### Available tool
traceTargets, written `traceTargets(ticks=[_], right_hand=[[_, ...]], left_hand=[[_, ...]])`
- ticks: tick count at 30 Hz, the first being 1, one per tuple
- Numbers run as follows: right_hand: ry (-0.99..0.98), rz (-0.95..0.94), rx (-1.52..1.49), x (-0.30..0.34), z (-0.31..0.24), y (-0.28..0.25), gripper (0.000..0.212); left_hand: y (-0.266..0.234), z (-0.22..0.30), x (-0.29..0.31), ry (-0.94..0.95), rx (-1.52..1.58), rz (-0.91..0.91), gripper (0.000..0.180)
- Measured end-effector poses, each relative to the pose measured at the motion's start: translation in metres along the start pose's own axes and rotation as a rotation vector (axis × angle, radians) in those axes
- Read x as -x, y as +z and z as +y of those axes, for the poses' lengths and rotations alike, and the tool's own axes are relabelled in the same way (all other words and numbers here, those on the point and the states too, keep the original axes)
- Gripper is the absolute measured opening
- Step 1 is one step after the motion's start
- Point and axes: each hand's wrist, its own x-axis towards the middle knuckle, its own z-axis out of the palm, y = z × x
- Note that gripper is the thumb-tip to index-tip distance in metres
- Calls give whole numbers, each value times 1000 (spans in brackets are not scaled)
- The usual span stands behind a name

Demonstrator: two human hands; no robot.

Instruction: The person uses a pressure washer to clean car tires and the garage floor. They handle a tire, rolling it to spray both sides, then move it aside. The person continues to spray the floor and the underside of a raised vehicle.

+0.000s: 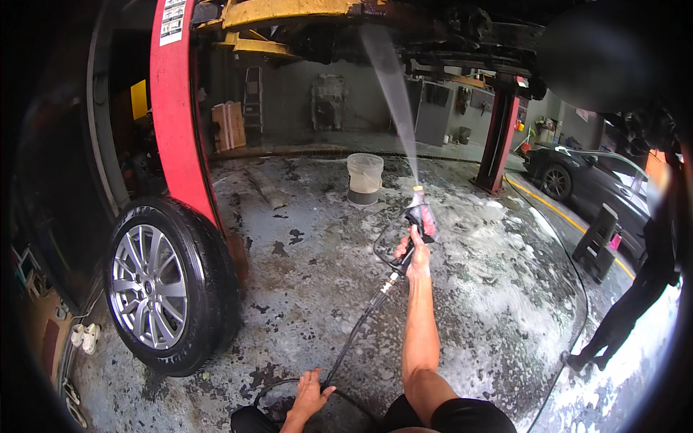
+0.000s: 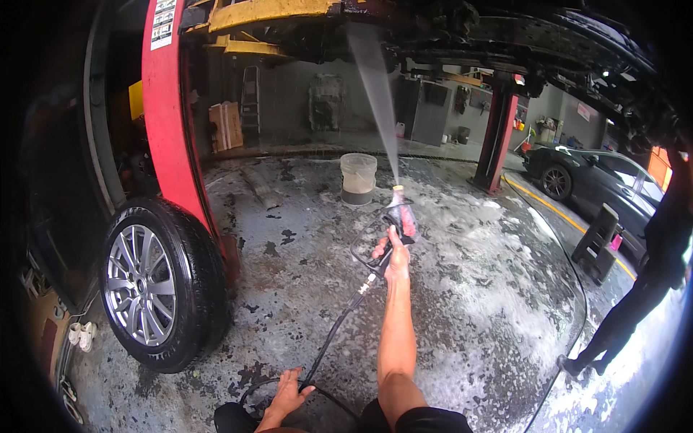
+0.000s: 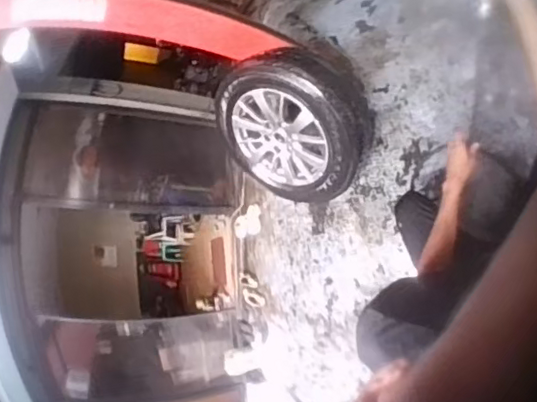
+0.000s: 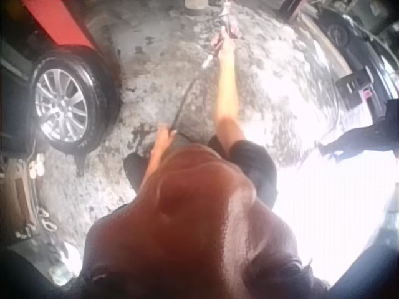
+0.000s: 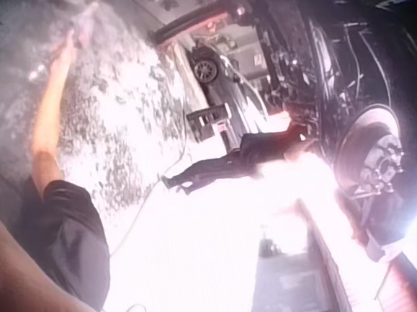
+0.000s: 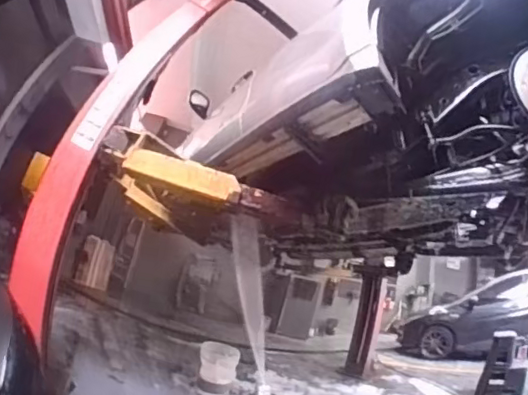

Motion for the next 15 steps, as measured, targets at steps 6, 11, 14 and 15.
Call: traceTargets(ticks=[6, 11, 14, 15], right_hand=[[-13, 126, 120, 5, 1, 14, 32], [-36, 157, 202, 24, -37, 16, 24], [-107, 191, 319, 42, -54, 24, 22], [-107, 192, 348, 50, -61, 23, 22]], left_hand=[[5, -29, 4, -194, 30, -264, 55], [-14, -24, -3, -78, 60, -248, 49], [-23, -20, -11, -41, 78, -297, 45], [-27, -15, -14, -14, 56, -331, 45]])
